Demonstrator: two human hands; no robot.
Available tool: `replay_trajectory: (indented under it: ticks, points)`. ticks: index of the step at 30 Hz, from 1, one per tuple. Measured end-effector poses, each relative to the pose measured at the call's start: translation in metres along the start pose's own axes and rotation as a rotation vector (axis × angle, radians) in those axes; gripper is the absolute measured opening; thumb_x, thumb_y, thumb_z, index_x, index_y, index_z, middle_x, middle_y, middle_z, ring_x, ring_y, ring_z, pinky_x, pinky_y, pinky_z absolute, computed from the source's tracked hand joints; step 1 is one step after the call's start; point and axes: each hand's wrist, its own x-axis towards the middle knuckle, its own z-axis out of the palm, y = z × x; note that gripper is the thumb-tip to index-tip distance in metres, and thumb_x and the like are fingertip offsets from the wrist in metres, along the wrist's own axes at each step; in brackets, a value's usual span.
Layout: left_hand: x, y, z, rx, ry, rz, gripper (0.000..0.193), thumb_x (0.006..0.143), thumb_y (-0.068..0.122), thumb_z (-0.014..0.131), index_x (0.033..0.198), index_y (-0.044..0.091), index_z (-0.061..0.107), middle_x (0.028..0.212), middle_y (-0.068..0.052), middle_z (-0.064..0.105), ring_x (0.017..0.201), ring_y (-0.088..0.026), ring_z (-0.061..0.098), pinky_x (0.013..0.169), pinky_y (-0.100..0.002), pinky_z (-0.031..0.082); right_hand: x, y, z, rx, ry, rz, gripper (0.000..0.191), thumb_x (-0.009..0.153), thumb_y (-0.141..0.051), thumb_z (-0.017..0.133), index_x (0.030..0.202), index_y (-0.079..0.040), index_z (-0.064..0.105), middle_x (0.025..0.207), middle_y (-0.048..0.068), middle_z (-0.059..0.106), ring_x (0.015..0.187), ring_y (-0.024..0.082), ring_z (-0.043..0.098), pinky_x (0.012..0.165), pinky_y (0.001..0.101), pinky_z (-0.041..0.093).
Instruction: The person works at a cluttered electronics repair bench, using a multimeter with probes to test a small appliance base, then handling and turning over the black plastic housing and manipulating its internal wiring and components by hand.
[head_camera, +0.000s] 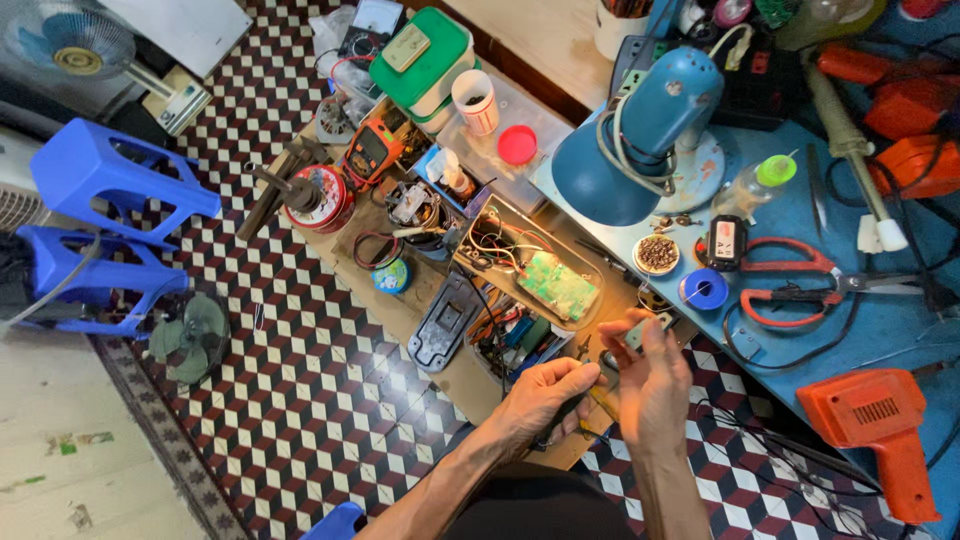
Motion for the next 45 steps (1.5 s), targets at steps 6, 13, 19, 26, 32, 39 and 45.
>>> replay_trajectory:
  ticks: [6,13,19,26,32,39,45]
  points:
    - [0.012,-0.022,-0.051,-0.082,0.032,0.173,0.035,0.103,0.035,0.059,0.125,0.008,0.062,0.088,-0.005,0.071,0.069,-0.006,0.066,0.059,-0.019,0.052,0.003,-0.011,-0.016,-0.288,-0.085,0.100,0.038,0.105,-0.026,0.050,0.133,-0.001,0.050,0.090,0.018,0.069,0.087,0.026,0.068,0.081,0.0378,0.053]
    - [-0.007,-0.040,-0.083,-0.100,0.155,0.162,0.039,0.102,0.035,0.062,0.125,0.003,0.064,0.093,-0.007,0.073,0.074,-0.008,0.065,0.064,-0.022,0.051,-0.016,0.027,-0.005,-0.415,-0.150,0.383,0.025,0.097,-0.013,0.048,0.119,-0.001,0.055,0.090,0.017,0.070,0.075,0.025,0.067,0.069,0.0375,0.053]
    - [-0.023,-0.038,-0.093,-0.144,0.134,0.215,0.041,0.101,0.031,0.061,0.132,0.004,0.060,0.107,-0.010,0.073,0.084,-0.008,0.065,0.074,-0.022,0.055,-0.021,0.048,0.013,-0.441,-0.235,0.375,0.013,0.096,-0.004,0.051,0.105,0.003,0.056,0.088,0.011,0.063,0.063,0.014,0.052,0.055,0.0292,0.043]
    - [-0.033,-0.037,-0.092,-0.188,-0.001,0.218,0.041,0.103,0.025,0.061,0.133,-0.003,0.054,0.119,-0.012,0.071,0.091,-0.008,0.067,0.079,-0.023,0.058,-0.029,0.054,0.025,-0.528,-0.188,0.275,0.020,0.100,-0.012,0.061,0.114,0.001,0.068,0.074,0.004,0.055,0.059,0.006,0.044,0.052,0.0209,0.032]
    - [-0.040,-0.027,-0.086,-0.102,-0.025,0.051,0.042,0.101,0.026,0.060,0.130,-0.004,0.059,0.110,-0.012,0.073,0.077,-0.010,0.068,0.060,-0.023,0.057,-0.037,0.061,0.018,-0.575,-0.190,0.308,0.028,0.100,-0.020,0.060,0.113,0.000,0.073,0.083,0.001,0.064,0.062,0.007,0.050,0.053,0.0215,0.038]
    - [-0.048,-0.012,-0.078,0.293,0.161,0.004,0.039,0.097,0.026,0.061,0.127,0.002,0.062,0.097,-0.013,0.079,0.065,-0.015,0.063,0.052,-0.031,0.048,-0.040,0.073,0.006,-0.467,-0.247,0.394,0.034,0.103,-0.025,0.056,0.112,0.003,0.072,0.087,0.002,0.065,0.073,0.008,0.056,0.063,0.0227,0.045]
    - [-0.066,-0.002,-0.058,0.779,0.224,0.582,0.032,0.100,0.023,0.065,0.130,0.011,0.064,0.110,-0.013,0.077,0.101,-0.027,0.072,0.088,-0.040,0.057,-0.048,0.064,0.009,-0.335,-0.165,0.352,0.031,0.102,-0.023,0.057,0.114,0.003,0.071,0.092,0.003,0.067,0.081,0.010,0.062,0.072,0.0246,0.050]
